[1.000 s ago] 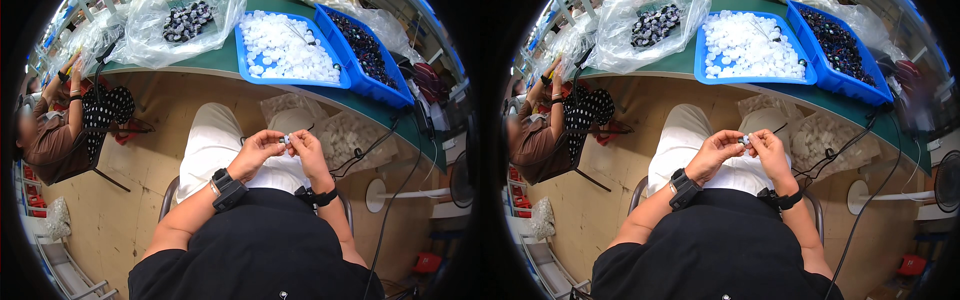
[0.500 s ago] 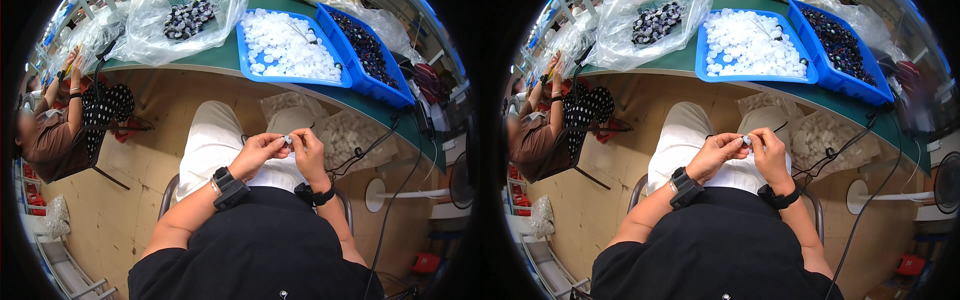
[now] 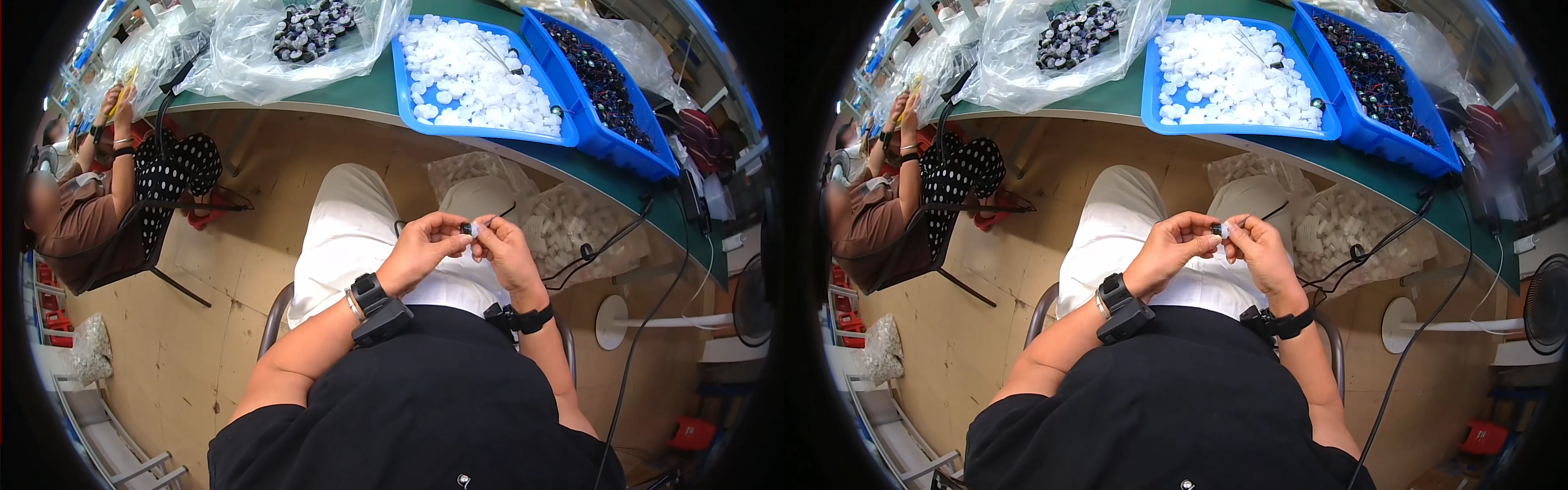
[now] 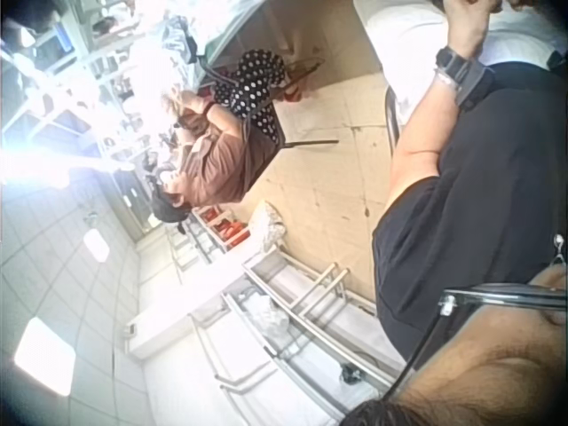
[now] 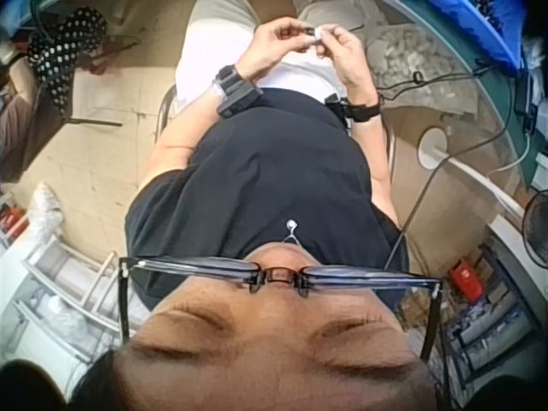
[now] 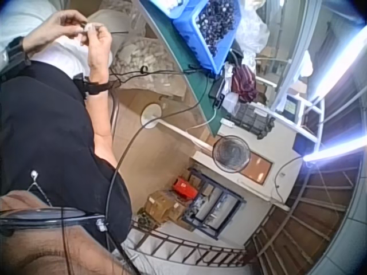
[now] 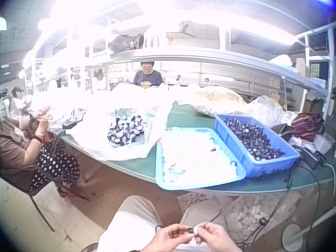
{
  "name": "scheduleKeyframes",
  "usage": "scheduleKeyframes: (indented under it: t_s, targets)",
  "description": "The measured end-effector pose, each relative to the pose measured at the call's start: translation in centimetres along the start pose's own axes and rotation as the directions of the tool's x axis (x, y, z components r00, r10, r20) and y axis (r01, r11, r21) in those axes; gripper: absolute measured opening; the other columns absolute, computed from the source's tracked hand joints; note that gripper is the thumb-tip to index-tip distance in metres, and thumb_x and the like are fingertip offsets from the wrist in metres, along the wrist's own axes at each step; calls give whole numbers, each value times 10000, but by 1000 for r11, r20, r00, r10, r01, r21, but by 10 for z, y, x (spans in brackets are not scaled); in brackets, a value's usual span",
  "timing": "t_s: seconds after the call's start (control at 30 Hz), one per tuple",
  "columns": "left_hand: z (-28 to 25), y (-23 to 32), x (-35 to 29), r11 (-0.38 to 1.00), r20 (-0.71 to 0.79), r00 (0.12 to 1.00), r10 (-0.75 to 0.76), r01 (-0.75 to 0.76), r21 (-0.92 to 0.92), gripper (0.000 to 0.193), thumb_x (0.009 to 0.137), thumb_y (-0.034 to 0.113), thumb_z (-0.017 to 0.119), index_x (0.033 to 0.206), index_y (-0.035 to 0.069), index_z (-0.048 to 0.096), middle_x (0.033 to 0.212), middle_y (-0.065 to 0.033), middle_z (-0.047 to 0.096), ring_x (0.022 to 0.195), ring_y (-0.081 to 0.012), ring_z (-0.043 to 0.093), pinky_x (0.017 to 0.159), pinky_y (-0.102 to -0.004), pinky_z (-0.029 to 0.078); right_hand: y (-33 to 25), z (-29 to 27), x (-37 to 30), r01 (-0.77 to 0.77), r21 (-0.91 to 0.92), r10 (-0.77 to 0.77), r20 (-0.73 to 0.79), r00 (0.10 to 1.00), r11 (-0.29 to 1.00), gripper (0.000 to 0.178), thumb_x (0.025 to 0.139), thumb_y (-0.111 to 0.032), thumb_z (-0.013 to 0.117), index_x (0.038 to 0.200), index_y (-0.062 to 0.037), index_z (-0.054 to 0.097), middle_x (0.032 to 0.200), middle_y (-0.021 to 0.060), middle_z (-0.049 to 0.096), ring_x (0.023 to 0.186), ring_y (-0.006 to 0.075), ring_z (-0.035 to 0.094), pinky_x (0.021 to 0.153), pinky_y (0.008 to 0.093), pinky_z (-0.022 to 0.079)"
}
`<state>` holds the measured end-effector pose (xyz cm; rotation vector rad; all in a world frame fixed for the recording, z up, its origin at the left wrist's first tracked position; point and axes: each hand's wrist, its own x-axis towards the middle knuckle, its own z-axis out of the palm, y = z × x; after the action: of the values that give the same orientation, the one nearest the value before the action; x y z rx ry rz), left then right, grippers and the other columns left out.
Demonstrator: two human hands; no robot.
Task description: The person sits at a workbench and repeatedly picks up small white plastic caps and dark cylindrical components. They insert the dark components into the white caps by hand, then place the assembled units into a blue tray. The process is repetitive and performed one at a time.
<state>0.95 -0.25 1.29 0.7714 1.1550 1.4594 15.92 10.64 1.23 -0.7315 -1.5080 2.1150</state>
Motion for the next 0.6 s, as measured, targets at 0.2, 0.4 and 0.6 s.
scheduleKeyframes:
  t_s: [0.2, 0.4, 0.6]
  targets:
    - [-1, -3, 1, 998, -6, 999, 33, -33, 45, 252, 891, 60, 648, 1120, -21, 585, 1017, -88, 660, 910, -127, 638, 839, -274, 527, 1, -1, 2, -70, 23, 70, -5, 998, 997, 163, 973, -152, 526, 1000, 3, 572, 766, 34, 584, 654, 95, 541, 602, 238, 466]
    - [0, -2, 0, 993, -13, 999, 43, -42, 110, 243, 886, 45, 646, 1112, -26, 585, 1011, -89, 662, 916, -131, 645, 843, -271, 529, -1, 1, 1, -80, 10, 80, -31, 996, 997, 144, 963, -145, 536, 976, -5, 567, 752, 30, 579, 641, 88, 532, 582, 222, 452]
    - [2, -1, -1, 996, -23, 999, 25, -23, 85, 234, 884, 40, 645, 1097, -38, 588, 974, -98, 665, 888, -143, 658, 829, -276, 541, 0, 13, -1, 56, -208, -78, -99, 992, 977, 89, 954, -92, 509, 893, -26, 519, 732, 7, 543, 622, 44, 471, 543, 205, 388]
